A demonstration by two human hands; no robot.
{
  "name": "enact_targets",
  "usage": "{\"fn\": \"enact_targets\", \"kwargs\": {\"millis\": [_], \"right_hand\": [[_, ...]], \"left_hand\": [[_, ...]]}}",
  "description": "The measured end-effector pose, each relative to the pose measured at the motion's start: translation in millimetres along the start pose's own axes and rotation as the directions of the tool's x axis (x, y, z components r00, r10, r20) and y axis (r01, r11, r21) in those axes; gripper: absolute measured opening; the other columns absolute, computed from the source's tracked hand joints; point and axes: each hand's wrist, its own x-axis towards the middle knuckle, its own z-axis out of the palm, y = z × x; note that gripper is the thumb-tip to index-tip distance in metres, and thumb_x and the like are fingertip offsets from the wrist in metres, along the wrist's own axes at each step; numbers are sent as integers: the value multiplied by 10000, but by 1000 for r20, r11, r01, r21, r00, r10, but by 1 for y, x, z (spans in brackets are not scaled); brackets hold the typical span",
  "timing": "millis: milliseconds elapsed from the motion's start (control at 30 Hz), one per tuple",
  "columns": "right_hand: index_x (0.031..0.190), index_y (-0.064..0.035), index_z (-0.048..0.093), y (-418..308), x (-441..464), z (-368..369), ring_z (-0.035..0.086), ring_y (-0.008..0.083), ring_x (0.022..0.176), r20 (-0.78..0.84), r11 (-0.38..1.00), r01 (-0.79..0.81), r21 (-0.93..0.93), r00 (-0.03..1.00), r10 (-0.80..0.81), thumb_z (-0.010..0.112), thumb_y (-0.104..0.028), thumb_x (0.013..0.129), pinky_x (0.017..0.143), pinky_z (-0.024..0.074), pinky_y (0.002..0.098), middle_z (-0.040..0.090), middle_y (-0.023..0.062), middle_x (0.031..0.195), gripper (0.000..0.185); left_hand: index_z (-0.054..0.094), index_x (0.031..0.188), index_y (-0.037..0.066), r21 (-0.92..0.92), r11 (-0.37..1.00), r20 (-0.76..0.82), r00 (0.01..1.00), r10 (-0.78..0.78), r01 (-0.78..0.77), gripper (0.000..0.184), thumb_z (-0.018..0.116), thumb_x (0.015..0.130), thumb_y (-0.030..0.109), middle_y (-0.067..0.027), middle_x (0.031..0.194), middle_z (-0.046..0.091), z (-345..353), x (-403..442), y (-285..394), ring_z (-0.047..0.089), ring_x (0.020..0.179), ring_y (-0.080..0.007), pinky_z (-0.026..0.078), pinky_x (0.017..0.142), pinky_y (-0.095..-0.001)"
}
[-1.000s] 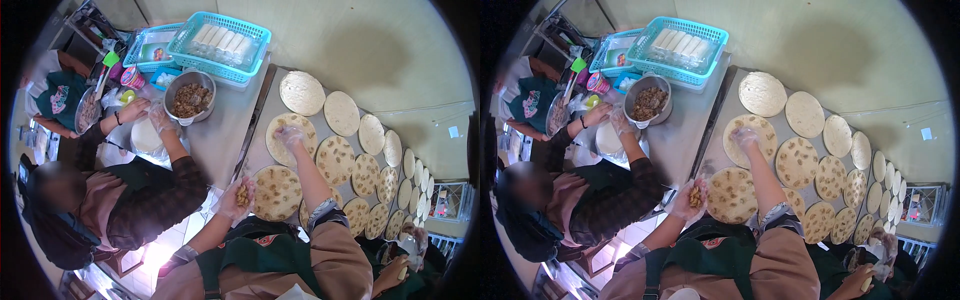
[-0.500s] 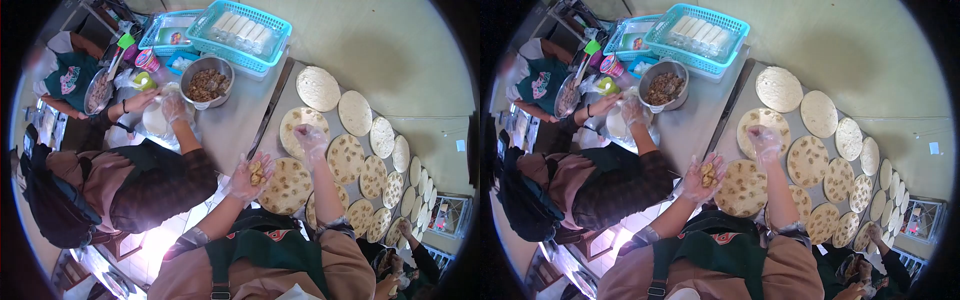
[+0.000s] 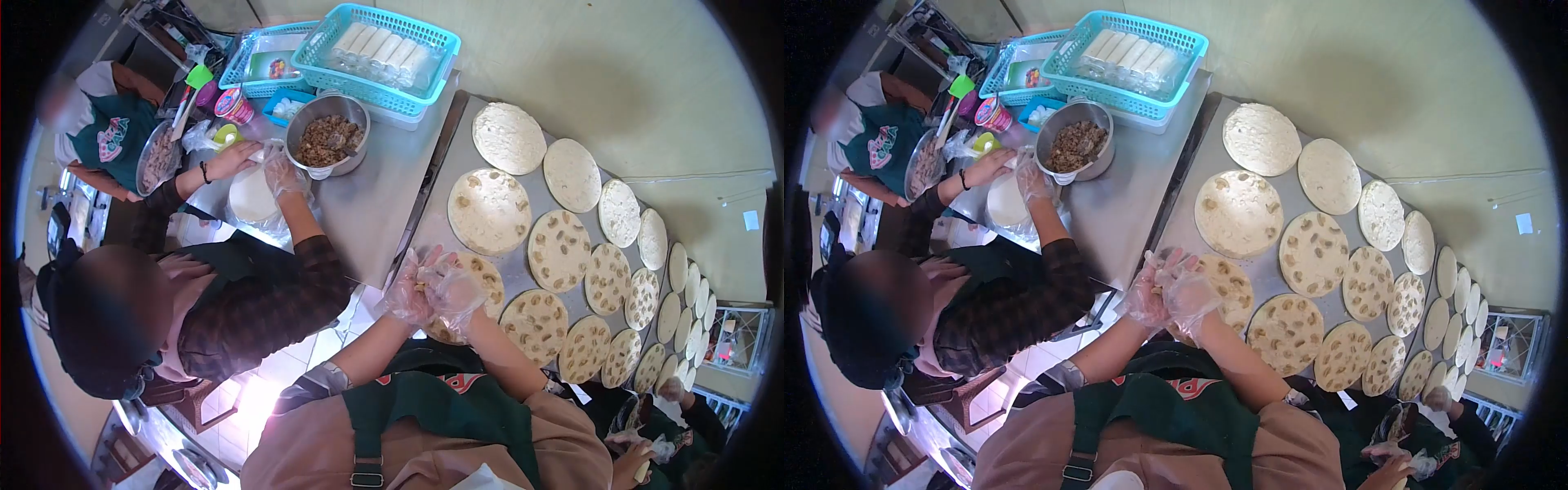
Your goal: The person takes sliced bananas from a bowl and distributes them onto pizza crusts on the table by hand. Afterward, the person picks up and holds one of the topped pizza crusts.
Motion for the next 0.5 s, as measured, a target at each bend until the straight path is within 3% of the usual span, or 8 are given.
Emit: {"fn": "enact_targets", "kwargs": {"millis": [100,167,233,300,367,433,467,500], "right_hand": [[1025,-108,507,1,-1,-13,524,318,861,6,991,-72,112,997,72,504,-158,682,701,431,401,535,168,938,347],[983,-110,534,10,-2,-12,526,304,854,-31,989,-86,121,995,90,508,-158,673,700,427,401,549,158,893,315],[930,-95,566,27,-3,-1,524,301,811,16,929,-52,366,999,49,550,-142,646,704,420,389,550,150,841,288],[927,-83,569,16,-2,-31,525,287,792,29,913,-69,402,998,62,571,-123,642,702,421,371,547,140,831,288],[925,-71,572,14,-5,-40,526,274,773,47,894,-86,440,996,73,592,-104,637,699,421,352,544,131,822,290],[937,-53,576,24,-9,-31,534,217,764,-19,652,-74,755,991,134,594,-66,677,677,430,298,544,92,793,261],[937,-53,576,27,-10,-26,534,217,764,-20,652,-73,755,991,135,594,-66,677,677,430,298,544,92,793,261],[960,-40,564,31,-10,-22,536,189,763,-19,527,-71,847,986,164,568,-62,713,670,432,272,548,77,791,248]], "left_hand": [[312,1228,107,8,1000,89,996,-30,30,557,312,822,489,-121,1225,369,-9,5,1,406,1080,-244,378,873,-385],[299,1237,108,20,999,77,997,-28,27,544,302,832,471,-120,1231,364,-4,5,-3,401,1087,-255,348,900,-390],[287,1247,109,32,999,69,997,-28,25,531,292,843,454,-118,1237,360,-5,6,-5,396,1094,-267,318,927,-395],[282,1252,118,-33,993,214,972,-100,109,550,299,832,472,-116,1213,385,-14,9,-3,419,1073,-258,355,898,-371],[295,1245,121,-21,995,137,986,-96,100,553,304,826,481,-116,1185,408,7,1,-3,440,1044,-253,368,884,-369],[308,1239,124,-7,996,59,994,-90,90,557,309,819,490,-117,1156,432,24,-4,-3,460,1015,-248,382,869,-367],[322,1230,128,14,997,26,997,-78,78,553,313,816,494,-111,1134,446,29,-4,-4,473,984,-241,384,867,-367],[337,1221,132,35,997,-6,998,-67,67,549,317,813,498,-105,1111,460,32,-4,-4,487,954,-234,386,865,-367]]}}
